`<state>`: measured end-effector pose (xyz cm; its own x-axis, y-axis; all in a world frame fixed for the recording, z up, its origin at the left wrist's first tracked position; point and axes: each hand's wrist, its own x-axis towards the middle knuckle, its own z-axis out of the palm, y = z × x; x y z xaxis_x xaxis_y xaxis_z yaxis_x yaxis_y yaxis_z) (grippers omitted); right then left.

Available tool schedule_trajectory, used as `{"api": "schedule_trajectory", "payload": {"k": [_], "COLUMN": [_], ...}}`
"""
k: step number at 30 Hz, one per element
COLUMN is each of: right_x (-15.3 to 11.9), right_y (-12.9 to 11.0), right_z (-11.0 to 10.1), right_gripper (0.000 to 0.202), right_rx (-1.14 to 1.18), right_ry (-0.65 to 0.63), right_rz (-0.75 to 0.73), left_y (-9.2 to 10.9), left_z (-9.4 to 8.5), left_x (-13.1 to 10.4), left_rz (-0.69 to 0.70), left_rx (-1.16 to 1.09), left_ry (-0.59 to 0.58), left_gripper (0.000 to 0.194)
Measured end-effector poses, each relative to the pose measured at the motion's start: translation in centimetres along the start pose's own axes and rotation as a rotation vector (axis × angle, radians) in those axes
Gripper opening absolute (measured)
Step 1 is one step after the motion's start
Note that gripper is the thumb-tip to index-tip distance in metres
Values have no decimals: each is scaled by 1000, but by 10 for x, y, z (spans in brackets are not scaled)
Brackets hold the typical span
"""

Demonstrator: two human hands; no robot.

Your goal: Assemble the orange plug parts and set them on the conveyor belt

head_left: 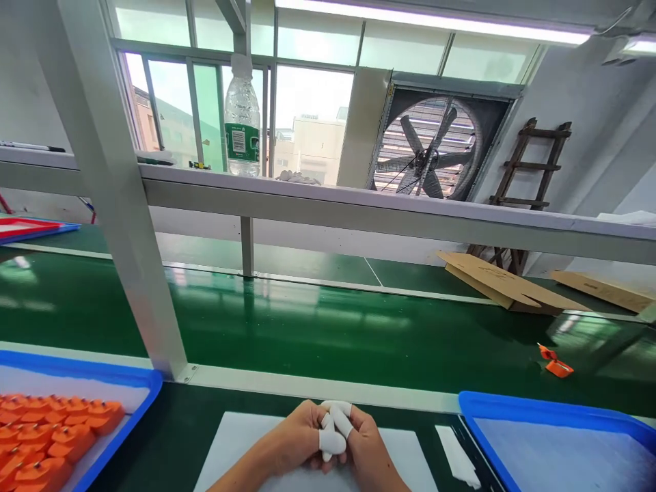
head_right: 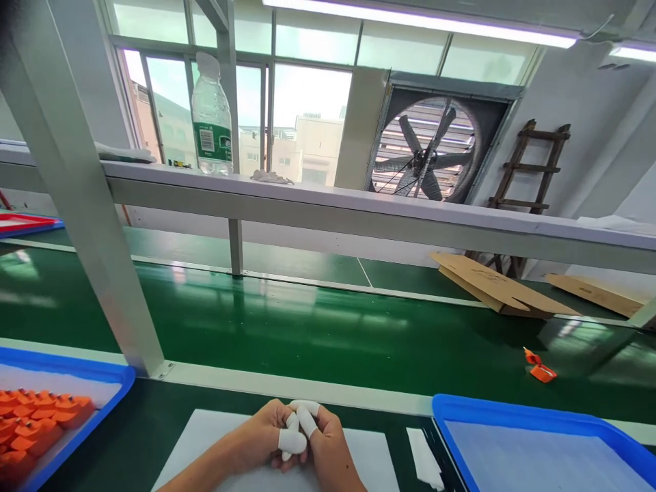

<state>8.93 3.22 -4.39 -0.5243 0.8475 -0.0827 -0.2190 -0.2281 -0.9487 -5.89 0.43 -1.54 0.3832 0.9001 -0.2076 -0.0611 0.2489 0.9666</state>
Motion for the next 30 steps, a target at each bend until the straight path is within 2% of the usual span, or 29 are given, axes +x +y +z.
{"api": "schedule_trajectory", "payload": {"k": [6, 15, 20, 30], "right_x": [4, -2, 0, -2], "right_y": [3, -16, -16, -15], "right_z": [-3, 2, 3, 3], "right_gripper": [61, 44, 41, 36], "right_rx": [-47, -112, -95, -152], "right_ry": [23, 38, 21, 58], "right_rz": [-30, -134, -92, -97], "left_y": [-1, -4, -6, -7], "left_z": [1, -1, 0, -4], "left_x": [3, 7, 8, 4], "left_rz": [12, -33, -26, -17], "left_rx": [4, -25, -57, -13], "left_ry": [-11, -5, -4, -15], "left_gripper": [27, 31, 39, 31]}}
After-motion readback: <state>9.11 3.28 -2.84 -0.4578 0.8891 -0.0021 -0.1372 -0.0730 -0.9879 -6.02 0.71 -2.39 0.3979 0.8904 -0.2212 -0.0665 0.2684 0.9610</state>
